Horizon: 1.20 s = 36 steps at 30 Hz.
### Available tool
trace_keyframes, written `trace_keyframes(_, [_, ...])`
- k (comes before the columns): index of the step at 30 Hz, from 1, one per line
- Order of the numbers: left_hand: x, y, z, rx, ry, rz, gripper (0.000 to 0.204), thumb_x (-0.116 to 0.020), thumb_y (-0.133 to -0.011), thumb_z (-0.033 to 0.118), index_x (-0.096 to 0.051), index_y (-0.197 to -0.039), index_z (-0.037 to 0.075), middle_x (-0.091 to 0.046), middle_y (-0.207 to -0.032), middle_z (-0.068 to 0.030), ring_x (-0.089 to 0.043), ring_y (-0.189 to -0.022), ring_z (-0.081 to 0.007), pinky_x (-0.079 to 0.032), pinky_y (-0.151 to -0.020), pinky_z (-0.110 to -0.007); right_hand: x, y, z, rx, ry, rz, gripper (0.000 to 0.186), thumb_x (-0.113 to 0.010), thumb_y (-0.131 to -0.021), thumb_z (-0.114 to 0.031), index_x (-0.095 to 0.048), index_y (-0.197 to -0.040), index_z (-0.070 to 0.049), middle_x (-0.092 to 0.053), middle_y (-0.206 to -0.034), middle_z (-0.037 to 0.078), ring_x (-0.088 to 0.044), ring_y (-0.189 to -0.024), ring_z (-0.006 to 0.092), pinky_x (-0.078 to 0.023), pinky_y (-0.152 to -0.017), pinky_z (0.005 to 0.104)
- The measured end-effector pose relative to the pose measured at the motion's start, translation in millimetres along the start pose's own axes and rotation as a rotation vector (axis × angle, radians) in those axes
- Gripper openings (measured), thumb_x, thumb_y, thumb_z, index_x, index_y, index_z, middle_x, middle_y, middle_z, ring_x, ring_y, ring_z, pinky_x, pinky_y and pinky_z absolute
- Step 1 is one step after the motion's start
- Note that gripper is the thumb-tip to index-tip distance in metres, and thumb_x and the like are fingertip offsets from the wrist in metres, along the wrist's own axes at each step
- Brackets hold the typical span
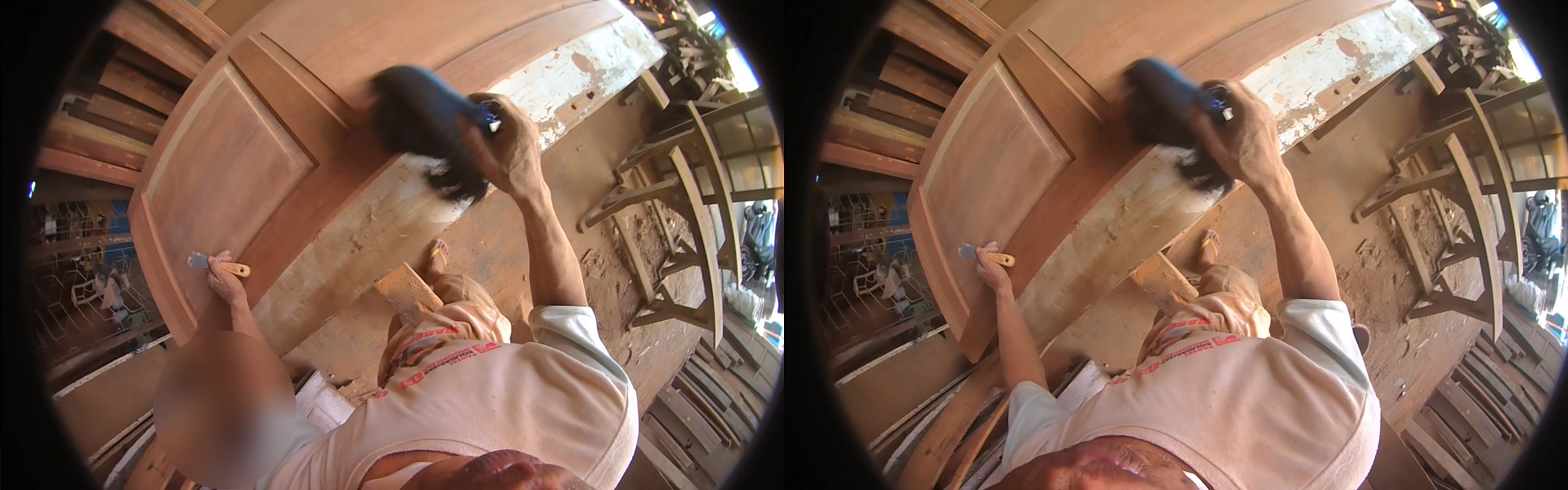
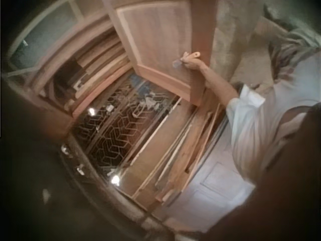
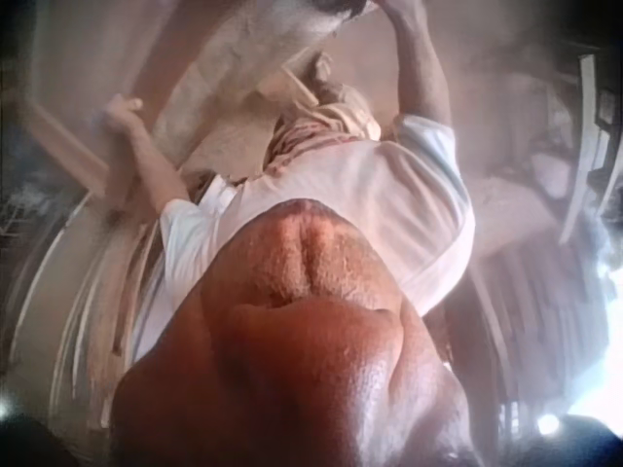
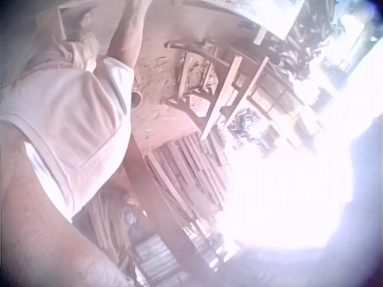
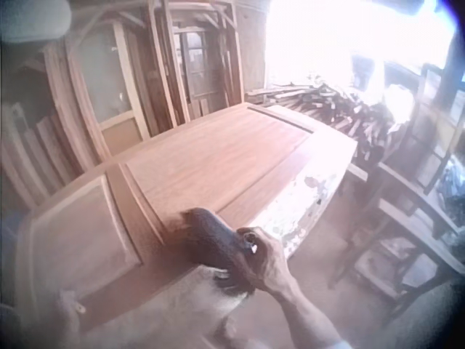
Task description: The person scrapes a wooden door with a putty knife, sweeps the surface with a hand broom, and applies a reddish-brown finish from a container using the putty knife. The person works on the door's edges and panels, repeatedly scraping and sweeping to remove debris before applying the finish.
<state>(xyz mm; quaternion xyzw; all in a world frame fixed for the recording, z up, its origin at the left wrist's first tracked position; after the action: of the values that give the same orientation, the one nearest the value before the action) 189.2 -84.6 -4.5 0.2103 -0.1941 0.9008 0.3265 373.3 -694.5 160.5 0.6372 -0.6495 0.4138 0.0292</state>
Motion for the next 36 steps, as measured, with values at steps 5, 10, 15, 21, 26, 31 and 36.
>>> trace_keyframes(5, [0.3, 9.3, -8.3, 0.024, 0.031, -0.031, 0.055, -0.037, -0.110, 0.039, -0.072, -0.101, -0.003, -0.075, -0.109, -0.0140, -0.068, -0.105, -0.0274, -0.050, -0.097, -0.041, 83.9, 22.7, 10.4, -0.328, 0.084, 0.333, 0.032, -0.074, -0.093, -0.017, -0.069, -0.119, 0.003, -0.075, -0.099, 0.014, -0.071, -0.084, 0.0167, -0.058, -0.073, 0.0316])
trace_keyframes(10, [13.2, 9.4, -17.7, 0.090, 0.156, 0.003, 0.060, -0.036, -0.110, 0.042, -0.071, -0.111, -0.006, -0.075, -0.111, -0.0164, -0.068, -0.108, -0.0301, -0.049, -0.101, -0.043, 108.6, 58.4, -9.8, -0.357, -0.185, 0.130, 0.041, -0.073, -0.093, -0.020, -0.064, -0.124, 0.005, -0.073, -0.109, 0.024, -0.073, -0.098, 0.0297, -0.063, -0.082, 0.0429])
trace_keyframes(15, [2.8, 50.8, 13.5, 0.064, 0.231, 0.142, 0.058, -0.034, -0.112, 0.041, -0.068, -0.096, -0.003, -0.074, -0.111, -0.0165, -0.067, -0.107, -0.0293, -0.049, -0.102, -0.041, 68.2, 67.1, -29.0, -0.229, -0.534, -0.347, 0.030, -0.064, -0.090, -0.004, -0.067, -0.119, 0.003, -0.073, -0.110, 0.019, -0.071, -0.103, 0.0318, -0.061, -0.092, 0.0452])
trace_keyframes(21, [-20.0, 109.8, 32.3, 0.202, 0.176, 0.207, 0.058, -0.037, -0.111, 0.042, -0.070, -0.111, -0.005, -0.073, -0.112, -0.0151, -0.066, -0.108, -0.0285, -0.049, -0.101, -0.041, 38.0, 11.3, 0.2, -0.013, -0.486, -0.537, 0.027, -0.071, -0.087, -0.013, -0.069, -0.110, 0.001, -0.073, -0.098, 0.020, -0.071, -0.092, 0.0278, -0.057, -0.082, 0.0409])
trace_keyframes(26, [-30.0, 114.2, 29.1, 0.374, -0.016, 0.323, 0.065, -0.034, -0.111, 0.050, -0.066, -0.133, -0.002, -0.070, -0.112, -0.0123, -0.063, -0.107, -0.0272, -0.048, -0.097, -0.041, 78.2, -86.2, 190.1, -0.165, -0.299, -0.326, 0.026, -0.071, -0.092, -0.019, -0.070, -0.109, 0.001, -0.076, -0.091, 0.020, -0.074, -0.082, 0.0277, -0.059, -0.075, 0.0409])
trace_keyframes(31, [-67.1, 120.6, 37.7, 0.317, -0.055, 0.364, 0.071, -0.032, -0.109, 0.058, -0.065, -0.135, 0.001, -0.068, -0.117, -0.0104, -0.063, -0.108, -0.0269, -0.047, -0.098, -0.040, 215.4, -169.5, 302.9, -0.158, 0.440, 0.302, 0.024, -0.067, -0.092, -0.023, -0.068, -0.097, 0.001, -0.070, -0.088, 0.021, -0.067, -0.073, 0.0350, -0.052, -0.066, 0.0464])
trace_keyframes(36, [-92.4, 129.3, 62.8, 0.345, -0.242, 0.302, 0.072, -0.036, -0.105, 0.062, -0.062, -0.134, 0.002, -0.068, -0.118, -0.0095, -0.062, -0.108, -0.0268, -0.047, -0.098, -0.040, 194.7, -177.7, 225.4, -0.068, -0.409, -0.044, 0.018, -0.066, -0.098, -0.008, -0.067, -0.114, 0.000, -0.070, -0.092, 0.009, -0.067, -0.061, 0.0141, -0.051, -0.048, 0.0259])
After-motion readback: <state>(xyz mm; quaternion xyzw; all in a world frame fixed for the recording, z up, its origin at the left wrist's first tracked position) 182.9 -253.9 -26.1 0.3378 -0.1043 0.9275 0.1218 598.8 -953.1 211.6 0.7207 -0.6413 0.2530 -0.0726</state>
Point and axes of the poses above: each hand's wrist, its own y-axis away from the middle knuckle, its own x-axis out of the back of the hand, z = x × y, the point moved 4 cm from there along -y, towards the middle knuckle
